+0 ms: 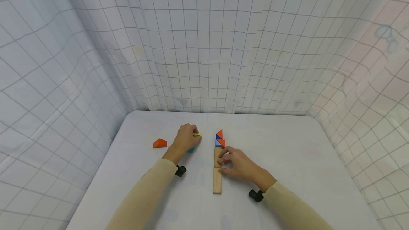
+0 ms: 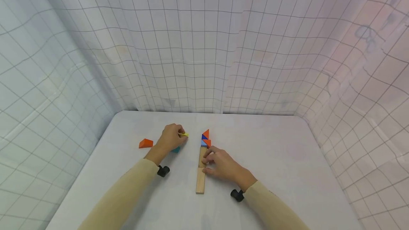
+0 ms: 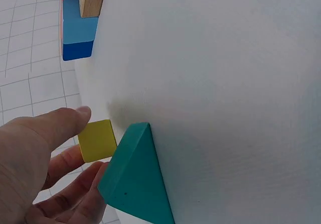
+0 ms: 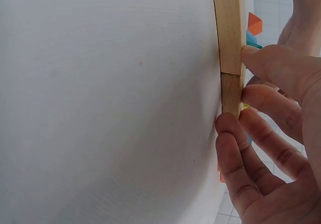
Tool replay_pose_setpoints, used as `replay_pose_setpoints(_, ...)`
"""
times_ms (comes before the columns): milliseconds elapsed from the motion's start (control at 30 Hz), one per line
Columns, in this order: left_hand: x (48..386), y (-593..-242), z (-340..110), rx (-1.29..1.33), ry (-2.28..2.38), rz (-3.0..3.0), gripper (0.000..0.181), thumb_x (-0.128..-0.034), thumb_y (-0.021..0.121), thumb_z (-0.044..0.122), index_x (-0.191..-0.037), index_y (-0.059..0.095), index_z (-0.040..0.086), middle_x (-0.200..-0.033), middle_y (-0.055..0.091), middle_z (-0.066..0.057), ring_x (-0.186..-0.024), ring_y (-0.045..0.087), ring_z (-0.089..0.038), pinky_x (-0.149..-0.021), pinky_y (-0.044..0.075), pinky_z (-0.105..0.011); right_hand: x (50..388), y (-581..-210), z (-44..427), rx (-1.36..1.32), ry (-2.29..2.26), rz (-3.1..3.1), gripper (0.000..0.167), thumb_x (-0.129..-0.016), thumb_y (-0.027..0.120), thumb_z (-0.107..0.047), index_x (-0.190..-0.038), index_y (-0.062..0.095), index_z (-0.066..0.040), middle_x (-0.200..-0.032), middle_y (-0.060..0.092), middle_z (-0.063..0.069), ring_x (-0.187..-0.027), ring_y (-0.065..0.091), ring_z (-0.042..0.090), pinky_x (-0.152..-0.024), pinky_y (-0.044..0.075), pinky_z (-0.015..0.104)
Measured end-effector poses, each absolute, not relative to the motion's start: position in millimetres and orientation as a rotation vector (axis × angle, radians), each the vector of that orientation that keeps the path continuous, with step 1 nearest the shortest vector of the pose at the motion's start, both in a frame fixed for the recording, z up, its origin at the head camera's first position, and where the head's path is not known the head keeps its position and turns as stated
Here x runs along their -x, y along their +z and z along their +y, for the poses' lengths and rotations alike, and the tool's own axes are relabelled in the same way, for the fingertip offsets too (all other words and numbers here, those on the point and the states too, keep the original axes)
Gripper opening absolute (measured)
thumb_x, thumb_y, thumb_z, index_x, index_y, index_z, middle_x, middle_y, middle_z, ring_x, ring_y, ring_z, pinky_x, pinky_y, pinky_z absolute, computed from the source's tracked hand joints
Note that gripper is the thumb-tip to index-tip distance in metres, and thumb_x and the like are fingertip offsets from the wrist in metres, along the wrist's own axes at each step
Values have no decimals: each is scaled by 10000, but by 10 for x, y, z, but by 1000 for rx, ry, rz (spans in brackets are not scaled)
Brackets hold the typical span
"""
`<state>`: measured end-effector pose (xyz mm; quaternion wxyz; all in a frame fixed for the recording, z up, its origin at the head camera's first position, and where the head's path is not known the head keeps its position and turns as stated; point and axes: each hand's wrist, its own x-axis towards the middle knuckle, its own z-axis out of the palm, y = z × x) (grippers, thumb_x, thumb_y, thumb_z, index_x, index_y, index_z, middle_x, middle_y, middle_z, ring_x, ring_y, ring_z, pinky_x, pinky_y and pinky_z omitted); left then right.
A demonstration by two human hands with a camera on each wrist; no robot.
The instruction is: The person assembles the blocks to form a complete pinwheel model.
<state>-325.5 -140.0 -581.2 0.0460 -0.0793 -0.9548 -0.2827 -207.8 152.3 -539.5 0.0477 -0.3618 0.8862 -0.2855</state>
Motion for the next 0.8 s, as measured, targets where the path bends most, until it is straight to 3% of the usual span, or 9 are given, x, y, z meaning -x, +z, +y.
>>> replay_pose_setpoints(133, 3290, -5857, -1372, 215, -834, -2928, 270, -961, 973, 251, -1003, 816, 35, -980, 773, -109, -899, 663, -226, -849, 661, -387, 2080, -5405, 1536, 1106, -880, 2697, 286, -998, 958, -217, -1251, 899, -95, -1336, 731, 36, -1084, 763, 108, -987, 679, 280)
replay_pose_setpoints(367, 3226, -5798, -1287, 119, -968, -2861, 124, -1027, 878, 219, -1004, 835, 105, -972, 829, -48, -924, 713, -197, -840, 656, -341, 2087, -5406, 1538, 1118, -877, 2695, 277, -1003, 951, -210, -1249, 899, -92, -1340, 731, 38, -1086, 756, 113, -989, 676, 293)
replay_pose_setpoints(567, 3320, -5957, -1301, 94, -1072, -2845, 126, -1062, 881, 282, -1001, 858, 174, -902, 818, 49, -852, 714, -129, -751, 613, -282, 2089, -5398, 1533, 1131, -849, 2709, 276, -1002, 953, -214, -1243, 902, -90, -1339, 733, 40, -1080, 758, 113, -984, 676, 296)
replay_pose_setpoints(800, 3335, -6030, -1337, 76, -1117, -2867, 187, -1088, 857, 311, -1195, 871, 158, -1034, 899, 17, -914, 810, -123, -815, 688, -325, 2090, -5396, 1546, 1187, -847, 2718, 261, -1003, 949, -198, -1229, 902, -78, -1316, 735, 50, -1078, 780, 138, -967, 680, 311)
